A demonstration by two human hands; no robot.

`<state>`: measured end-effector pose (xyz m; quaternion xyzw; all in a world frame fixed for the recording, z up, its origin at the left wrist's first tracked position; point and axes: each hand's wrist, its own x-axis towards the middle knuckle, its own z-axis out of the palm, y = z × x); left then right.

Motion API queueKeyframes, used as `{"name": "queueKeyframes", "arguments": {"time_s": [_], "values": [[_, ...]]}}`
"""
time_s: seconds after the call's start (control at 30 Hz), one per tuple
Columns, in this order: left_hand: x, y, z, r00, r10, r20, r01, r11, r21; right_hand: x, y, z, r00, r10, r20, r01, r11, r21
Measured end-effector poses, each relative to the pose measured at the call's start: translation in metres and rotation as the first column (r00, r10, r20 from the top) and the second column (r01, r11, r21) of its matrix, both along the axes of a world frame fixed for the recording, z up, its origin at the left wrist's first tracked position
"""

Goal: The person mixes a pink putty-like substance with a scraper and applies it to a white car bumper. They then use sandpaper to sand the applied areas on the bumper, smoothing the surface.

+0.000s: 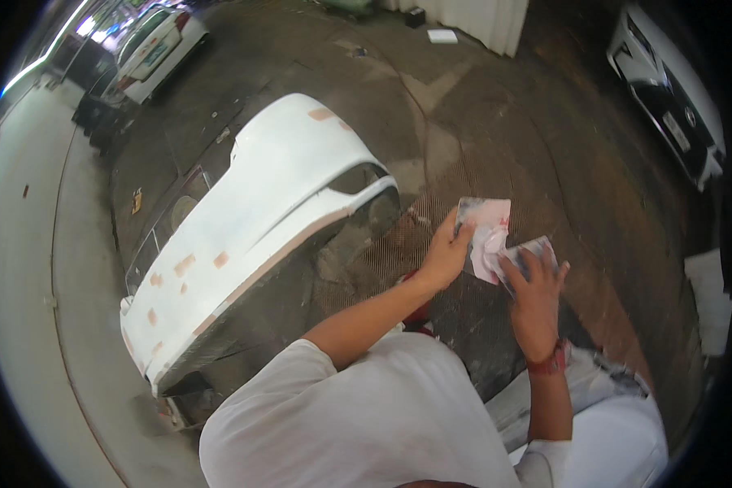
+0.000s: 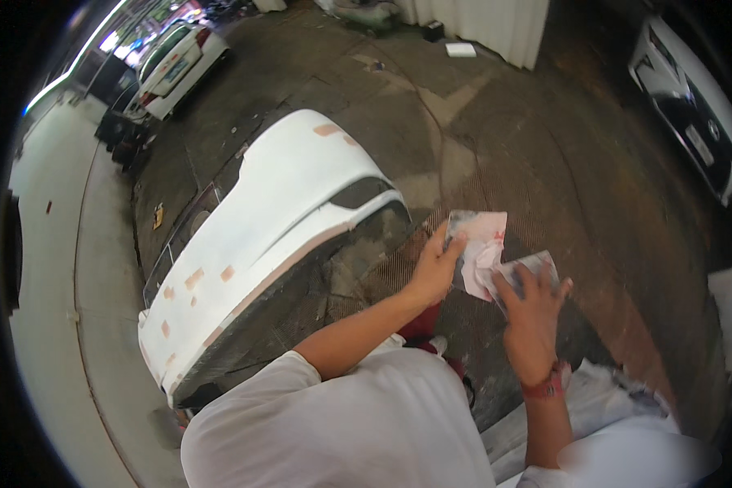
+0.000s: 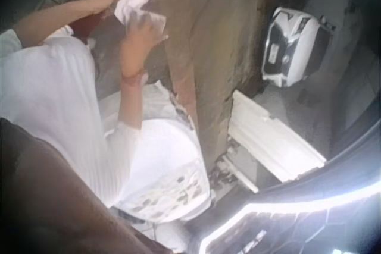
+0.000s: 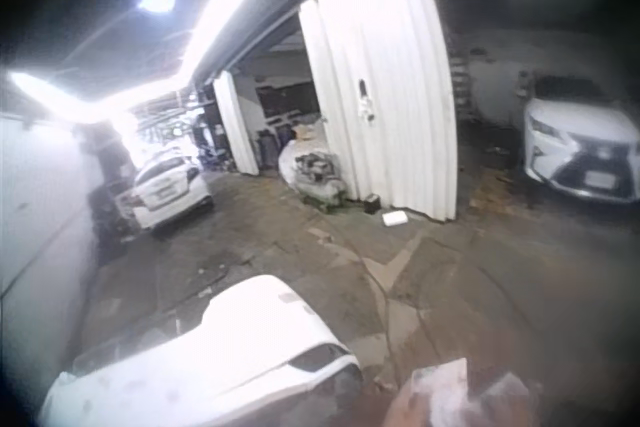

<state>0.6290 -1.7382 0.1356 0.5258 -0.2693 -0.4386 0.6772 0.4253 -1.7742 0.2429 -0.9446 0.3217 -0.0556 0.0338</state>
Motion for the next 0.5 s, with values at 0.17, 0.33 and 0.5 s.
{"name": "queueKeyframes", "arguments": {"time_s": [0.17,0.33,0.5], "values": [[0.005,-0.102,-0.045,0.954,0.071,-0.292,-0.102,0.991,-0.089,0.026,-0.073,-0.006,0.877,-0.172,0.449,-0.036,0.907,0.419],[0.046,-0.213,-0.029,0.930,-0.089,-0.357,0.052,0.992,-0.113,0.035,-0.202,-0.047,0.950,-0.311,-0.028,0.306,0.907,0.289],[0.100,-0.328,-0.014,0.932,-0.132,0.336,0.139,0.990,0.003,0.138,-0.331,0.010,0.990,-0.132,0.048,0.137,0.983,-0.119]]}}
